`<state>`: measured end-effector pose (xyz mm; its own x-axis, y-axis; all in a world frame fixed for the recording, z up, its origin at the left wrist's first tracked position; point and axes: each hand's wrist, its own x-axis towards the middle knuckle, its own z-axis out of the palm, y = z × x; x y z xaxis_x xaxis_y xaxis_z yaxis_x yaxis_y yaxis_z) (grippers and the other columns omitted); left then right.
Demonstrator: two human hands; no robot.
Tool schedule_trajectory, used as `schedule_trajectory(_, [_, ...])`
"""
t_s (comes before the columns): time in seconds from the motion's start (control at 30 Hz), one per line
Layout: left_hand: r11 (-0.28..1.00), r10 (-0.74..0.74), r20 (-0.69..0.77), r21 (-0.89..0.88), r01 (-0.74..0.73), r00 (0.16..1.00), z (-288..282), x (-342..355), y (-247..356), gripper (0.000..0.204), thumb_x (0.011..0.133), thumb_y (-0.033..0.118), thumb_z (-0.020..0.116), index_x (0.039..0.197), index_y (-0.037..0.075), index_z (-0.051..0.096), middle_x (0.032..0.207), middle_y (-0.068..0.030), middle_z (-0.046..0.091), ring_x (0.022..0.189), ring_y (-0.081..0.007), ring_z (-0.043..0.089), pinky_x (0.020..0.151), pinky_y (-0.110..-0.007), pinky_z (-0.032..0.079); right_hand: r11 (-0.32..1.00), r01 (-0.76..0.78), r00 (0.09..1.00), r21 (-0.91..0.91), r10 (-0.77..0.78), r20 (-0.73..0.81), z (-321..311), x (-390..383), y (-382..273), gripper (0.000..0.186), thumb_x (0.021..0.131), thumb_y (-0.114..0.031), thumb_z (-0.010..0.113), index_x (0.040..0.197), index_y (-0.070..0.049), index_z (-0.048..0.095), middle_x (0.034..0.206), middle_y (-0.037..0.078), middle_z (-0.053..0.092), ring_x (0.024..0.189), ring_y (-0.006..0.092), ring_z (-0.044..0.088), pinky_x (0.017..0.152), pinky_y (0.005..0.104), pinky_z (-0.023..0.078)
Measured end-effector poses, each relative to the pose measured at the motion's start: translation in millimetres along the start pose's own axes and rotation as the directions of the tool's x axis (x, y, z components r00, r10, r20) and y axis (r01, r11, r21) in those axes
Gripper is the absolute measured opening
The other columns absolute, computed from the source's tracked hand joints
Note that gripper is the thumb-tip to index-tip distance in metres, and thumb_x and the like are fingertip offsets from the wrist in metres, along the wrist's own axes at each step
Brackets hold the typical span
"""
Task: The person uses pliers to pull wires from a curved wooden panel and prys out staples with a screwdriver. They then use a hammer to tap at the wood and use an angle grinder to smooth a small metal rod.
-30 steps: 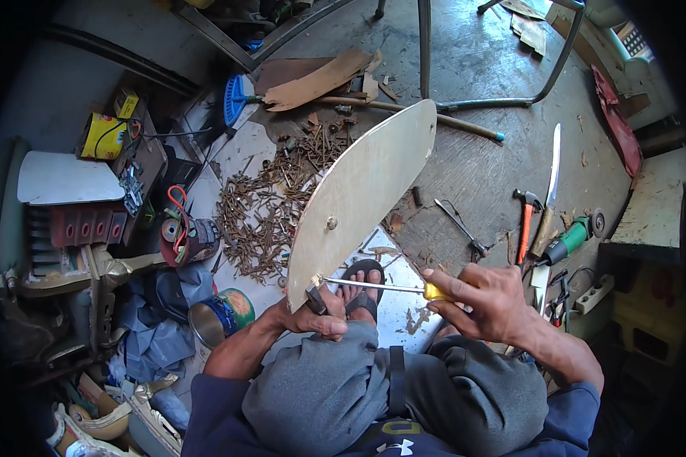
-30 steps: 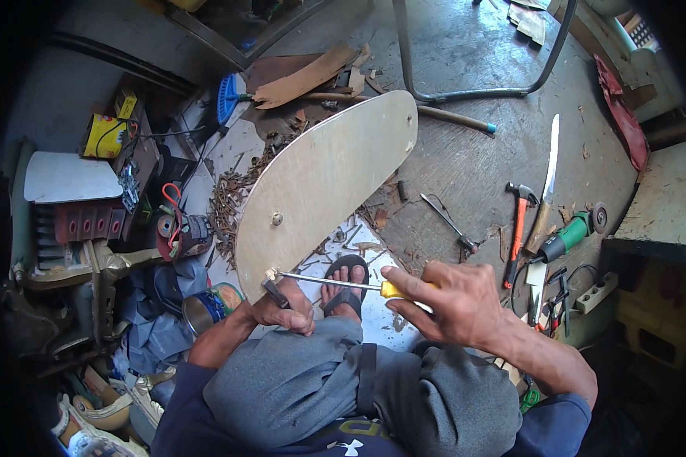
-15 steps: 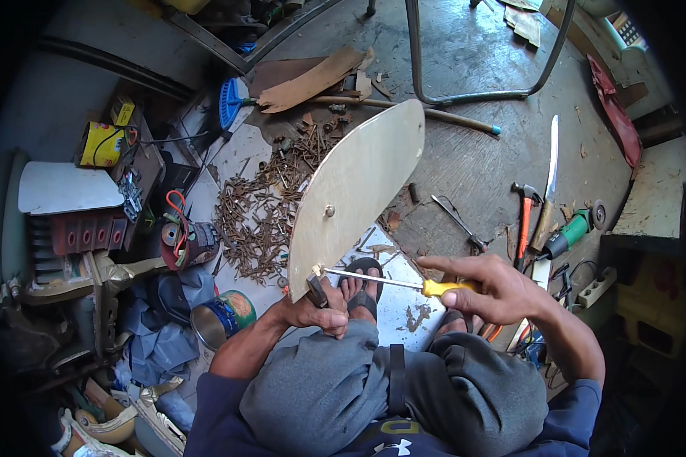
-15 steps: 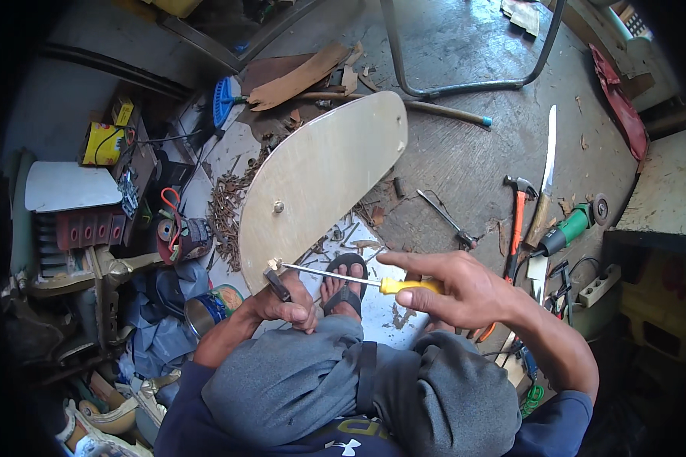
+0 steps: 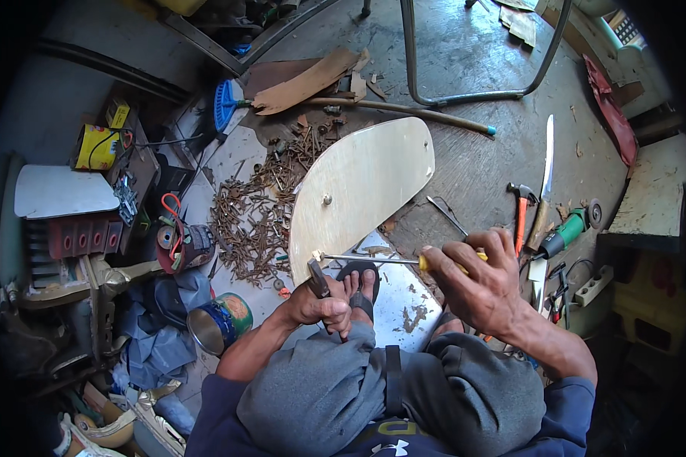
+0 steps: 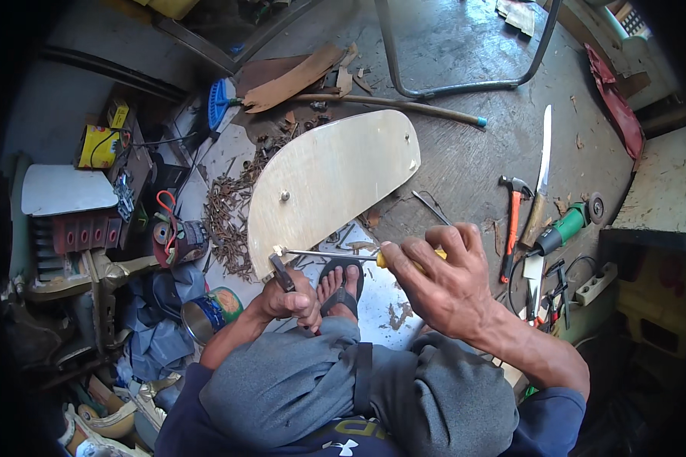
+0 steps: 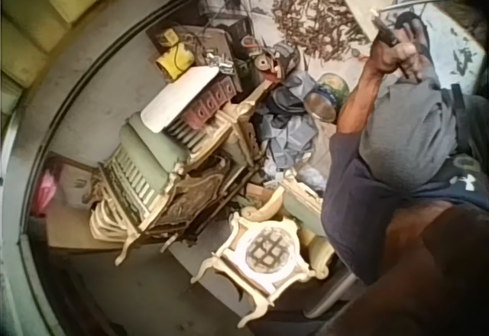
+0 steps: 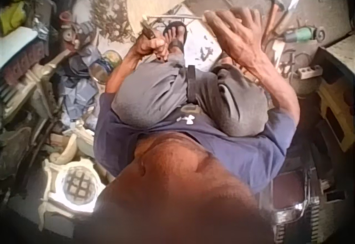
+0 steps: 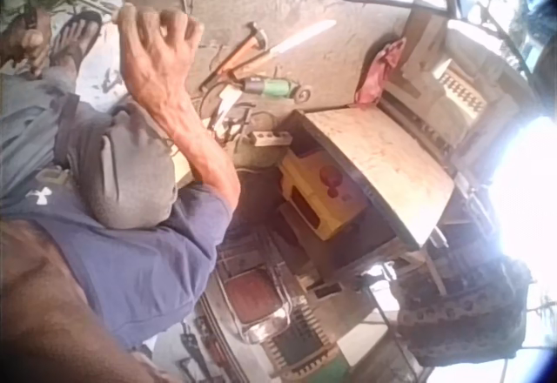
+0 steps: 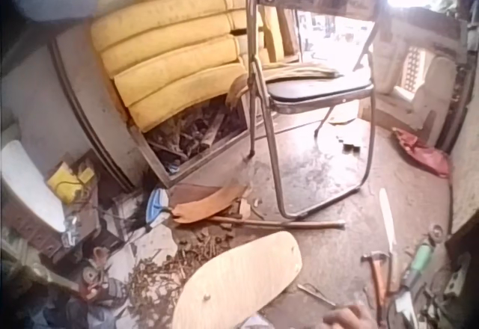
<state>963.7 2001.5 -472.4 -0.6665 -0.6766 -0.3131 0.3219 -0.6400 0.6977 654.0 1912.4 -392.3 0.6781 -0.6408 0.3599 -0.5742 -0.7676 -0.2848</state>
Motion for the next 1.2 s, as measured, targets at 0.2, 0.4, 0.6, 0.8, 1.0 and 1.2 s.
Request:
schedule_trajectory(0.2, [0.994, 0.076, 0.037, -0.087, -0.073, 0.996, 0.3, 8.6, -12.2, 0.055, 0.095, 0.037, 0.062, 0.052, 0.006, 0.046, 0.052, -0.0084, 0.050, 0.052, -0.0240, 0.060, 0.060, -0.041, 0.058, 0.971, -0.226, 0.912, 0.071, 0.186, 0.365, -6.1, 19.5, -9.5, 0.033, 0.094, -0.028, 0.067, 0.122, -0.011, 0.061, 0.101, 0.007, 0.063, 0.092, 0.0226, 0.063, 0.080, 0.0416, 0.048])
schedule_trajectory(0.4, [0.980, 0.115, 0.029, -0.170, -0.108, 0.993, 5.2, 13.3, -13.0, 0.054, 0.098, 0.038, 0.061, 0.057, 0.006, 0.047, 0.053, -0.0097, 0.050, 0.051, -0.0242, 0.059, 0.064, -0.045, 0.058, 0.998, -0.048, 0.985, -0.041, 0.054, 0.165, 3.2, 25.3, -7.5, 0.027, 0.095, -0.029, 0.064, 0.113, -0.010, 0.060, 0.096, 0.006, 0.059, 0.086, 0.0226, 0.063, 0.078, 0.0415, 0.047])
schedule_trajectory(0.6, [0.951, 0.172, 0.006, -0.263, -0.165, 0.985, 8.4, 13.2, -17.7, 0.053, 0.102, 0.039, 0.059, 0.063, 0.006, 0.047, 0.054, -0.0102, 0.050, 0.051, -0.0226, 0.055, 0.068, -0.047, 0.057, 1.000, -0.012, 0.973, -0.001, 0.012, 0.231, 12.0, 41.6, -13.1, 0.023, 0.083, -0.024, 0.065, 0.099, -0.008, 0.065, 0.095, 0.005, 0.057, 0.095, 0.0228, 0.061, 0.081, 0.0412, 0.045])
schedule_trajectory(0.8, [0.910, 0.196, 0.018, -0.377, -0.174, 0.980, 9.0, 15.5, -16.6, 0.053, 0.104, 0.036, 0.058, 0.062, 0.006, 0.046, 0.055, -0.0080, 0.048, 0.052, -0.0216, 0.054, 0.067, -0.048, 0.057, 0.999, -0.024, 0.996, -0.042, 0.027, 0.079, 29.9, 49.8, -18.8, 0.018, 0.085, -0.017, 0.062, 0.100, -0.005, 0.062, 0.100, 0.007, 0.058, 0.092, 0.0249, 0.061, 0.081, 0.0420, 0.047])
schedule_trajectory(1.0, [0.838, 0.299, 0.059, -0.494, -0.232, 0.953, 4.6, 16.7, -23.6, 0.044, 0.106, 0.031, 0.057, 0.070, 0.006, 0.048, 0.059, -0.0052, 0.046, 0.053, -0.0209, 0.053, 0.066, -0.049, 0.056, 0.989, -0.099, 0.976, 0.113, 0.074, 0.207, 24.7, 61.1, -9.6, 0.019, 0.089, -0.017, 0.064, 0.106, -0.009, 0.060, 0.092, 0.008, 0.061, 0.084, 0.0261, 0.067, 0.078, 0.0433, 0.050])
schedule_trajectory(1.2, [0.770, 0.357, 0.151, -0.606, -0.199, 0.922, 1.3, 24.2, -27.3, 0.034, 0.106, 0.027, 0.056, 0.079, 0.007, 0.051, 0.060, -0.0050, 0.046, 0.053, -0.0214, 0.053, 0.065, -0.049, 0.056, 0.783, -0.324, 0.940, 0.531, 0.203, 0.274, 49.4, 69.0, -15.9, 0.020, 0.092, -0.021, 0.068, 0.106, -0.008, 0.066, 0.090, 0.013, 0.065, 0.083, 0.0355, 0.069, 0.072, 0.0460, 0.055])
